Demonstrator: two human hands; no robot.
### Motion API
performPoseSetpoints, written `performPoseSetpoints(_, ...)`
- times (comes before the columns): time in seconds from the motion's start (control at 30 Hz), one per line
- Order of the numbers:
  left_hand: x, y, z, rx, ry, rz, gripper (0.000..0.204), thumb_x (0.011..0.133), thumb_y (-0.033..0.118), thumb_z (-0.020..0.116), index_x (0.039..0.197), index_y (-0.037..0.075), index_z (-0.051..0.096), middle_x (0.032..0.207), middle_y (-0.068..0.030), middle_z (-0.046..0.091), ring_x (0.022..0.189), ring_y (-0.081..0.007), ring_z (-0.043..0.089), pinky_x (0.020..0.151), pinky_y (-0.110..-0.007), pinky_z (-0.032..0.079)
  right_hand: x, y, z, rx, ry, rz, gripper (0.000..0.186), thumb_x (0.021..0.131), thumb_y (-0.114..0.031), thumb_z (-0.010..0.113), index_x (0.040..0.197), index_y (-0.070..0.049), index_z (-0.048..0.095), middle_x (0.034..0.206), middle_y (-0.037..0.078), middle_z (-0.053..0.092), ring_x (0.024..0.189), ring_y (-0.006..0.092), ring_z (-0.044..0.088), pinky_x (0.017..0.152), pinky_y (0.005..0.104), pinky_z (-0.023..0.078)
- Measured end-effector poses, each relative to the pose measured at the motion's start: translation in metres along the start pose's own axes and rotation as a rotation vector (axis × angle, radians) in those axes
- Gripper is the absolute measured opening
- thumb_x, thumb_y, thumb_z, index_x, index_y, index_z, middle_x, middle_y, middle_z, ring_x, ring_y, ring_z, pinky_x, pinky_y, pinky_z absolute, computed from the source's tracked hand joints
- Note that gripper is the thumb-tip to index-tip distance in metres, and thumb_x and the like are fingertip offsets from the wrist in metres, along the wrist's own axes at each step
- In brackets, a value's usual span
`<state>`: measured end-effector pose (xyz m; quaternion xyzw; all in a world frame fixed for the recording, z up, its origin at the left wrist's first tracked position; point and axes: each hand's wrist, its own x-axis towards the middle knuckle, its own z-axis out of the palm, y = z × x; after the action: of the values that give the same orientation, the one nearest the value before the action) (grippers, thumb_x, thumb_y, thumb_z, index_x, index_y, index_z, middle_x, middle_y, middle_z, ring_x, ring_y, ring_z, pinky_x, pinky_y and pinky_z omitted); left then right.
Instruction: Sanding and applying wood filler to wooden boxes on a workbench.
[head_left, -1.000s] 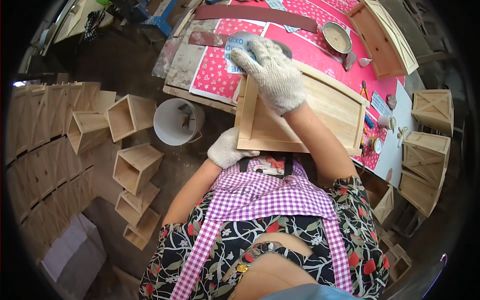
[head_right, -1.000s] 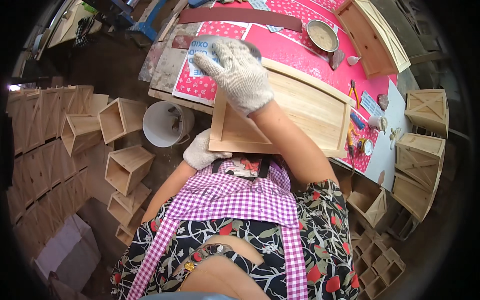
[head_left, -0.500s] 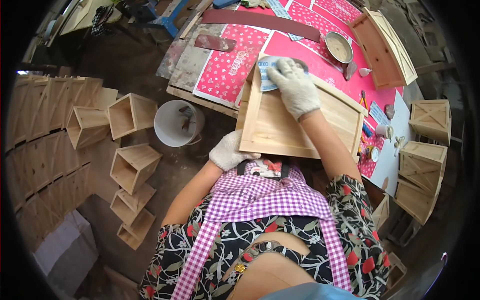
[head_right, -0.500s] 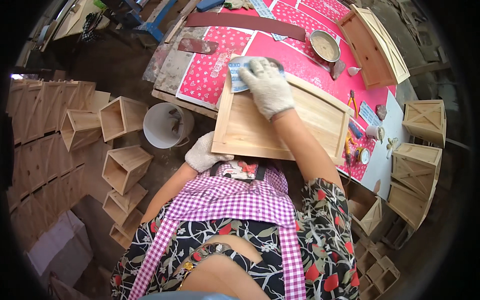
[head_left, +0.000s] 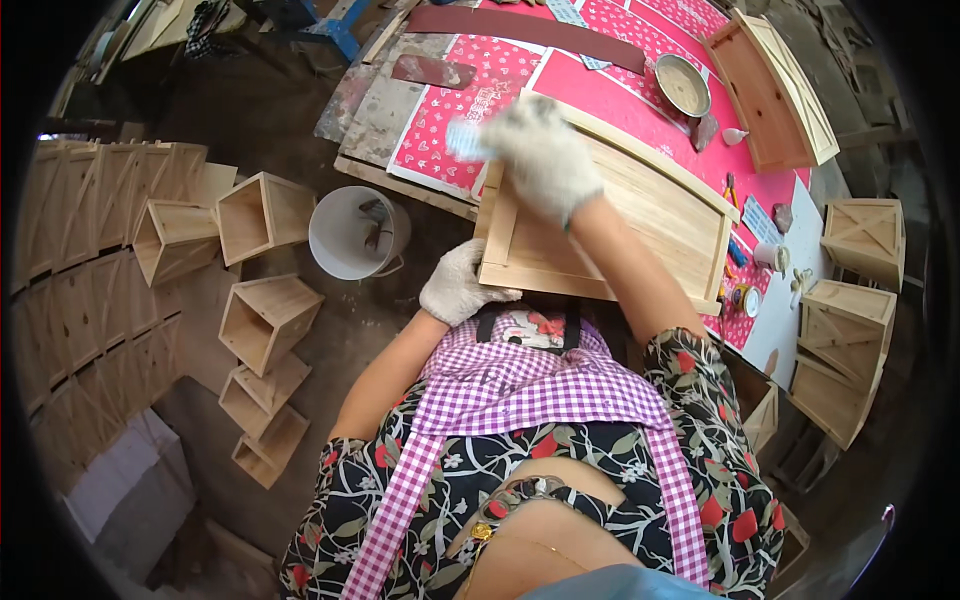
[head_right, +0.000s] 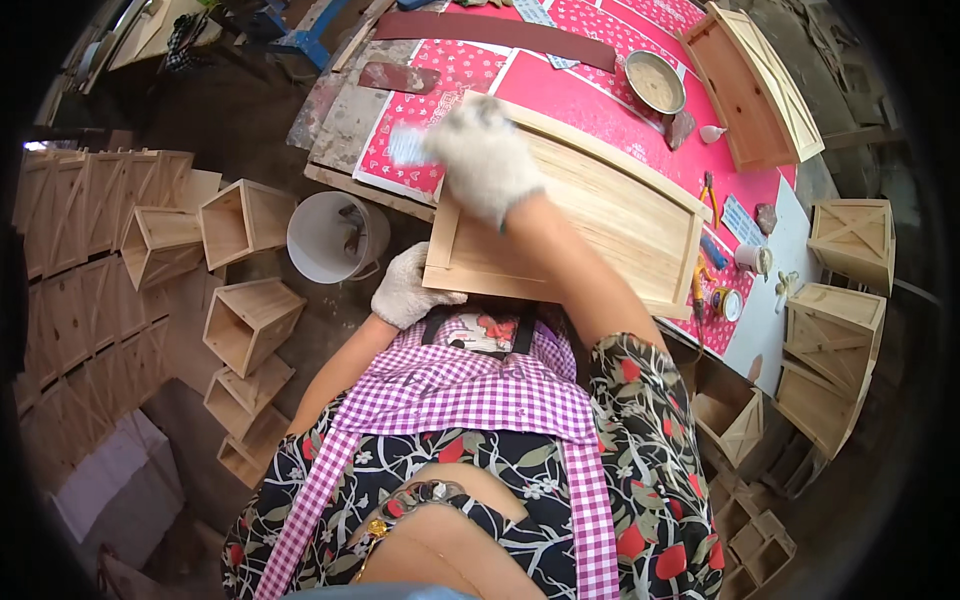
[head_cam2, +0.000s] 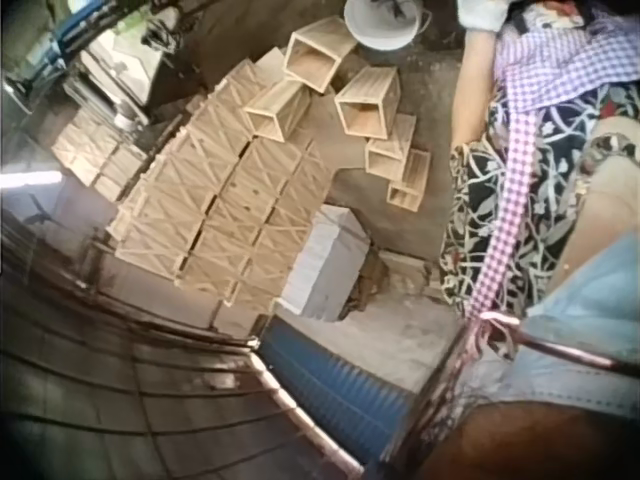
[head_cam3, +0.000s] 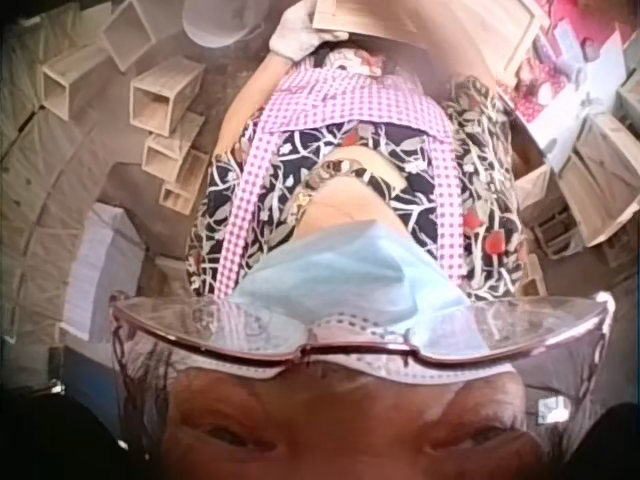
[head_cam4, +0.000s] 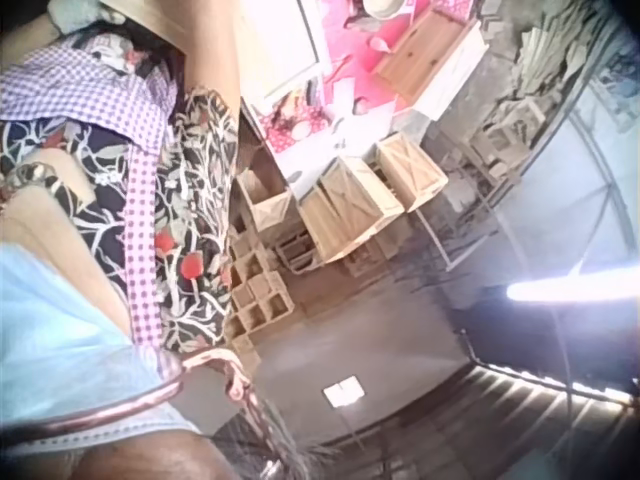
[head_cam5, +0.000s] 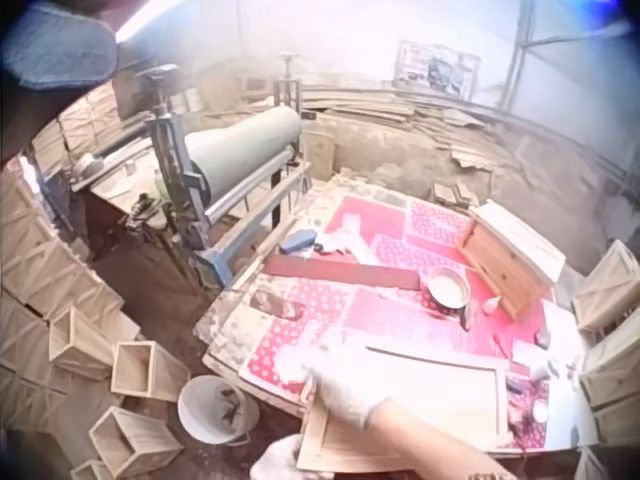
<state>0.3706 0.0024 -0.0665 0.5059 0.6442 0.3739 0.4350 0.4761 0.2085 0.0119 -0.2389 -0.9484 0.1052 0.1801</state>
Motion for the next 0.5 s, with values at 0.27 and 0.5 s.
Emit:
performPoseSetpoints(0.27, -0.001, 0.009, 0.008, -0.271, 0.175, -0.055, 0.065, 0.066, 0.028, 0.096, 0.116, -0.001, 0.066, 0.109, -0.0143, 0.072, 0.099, -0.0236, 0.071, 0.088, -0.036, 0.057, -0.065, -0.093, -0.086, 1.042, -0.562, 0.391, 0.027, 0.090, -0.020, 0.062, 0.115, -0.019, 0.069, 0.098, 0.014, 0.072, 0.093, 0.0317, 0.071, 0.077, 0.0448, 0.058)
performPoseSetpoints(0.5, 0.007, 0.003, 0.005, -0.078, 0.175, 0.028, 0.066, 0.065, 0.021, 0.098, 0.119, 0.002, 0.064, 0.108, -0.0113, 0.072, 0.099, -0.0195, 0.069, 0.091, -0.035, 0.056, -0.024, 0.016, -0.038, 0.098, 0.082, 0.319, 0.035, 0.092, -0.008, 0.055, 0.123, -0.020, 0.066, 0.108, 0.010, 0.072, 0.091, 0.0340, 0.070, 0.074, 0.0442, 0.059)
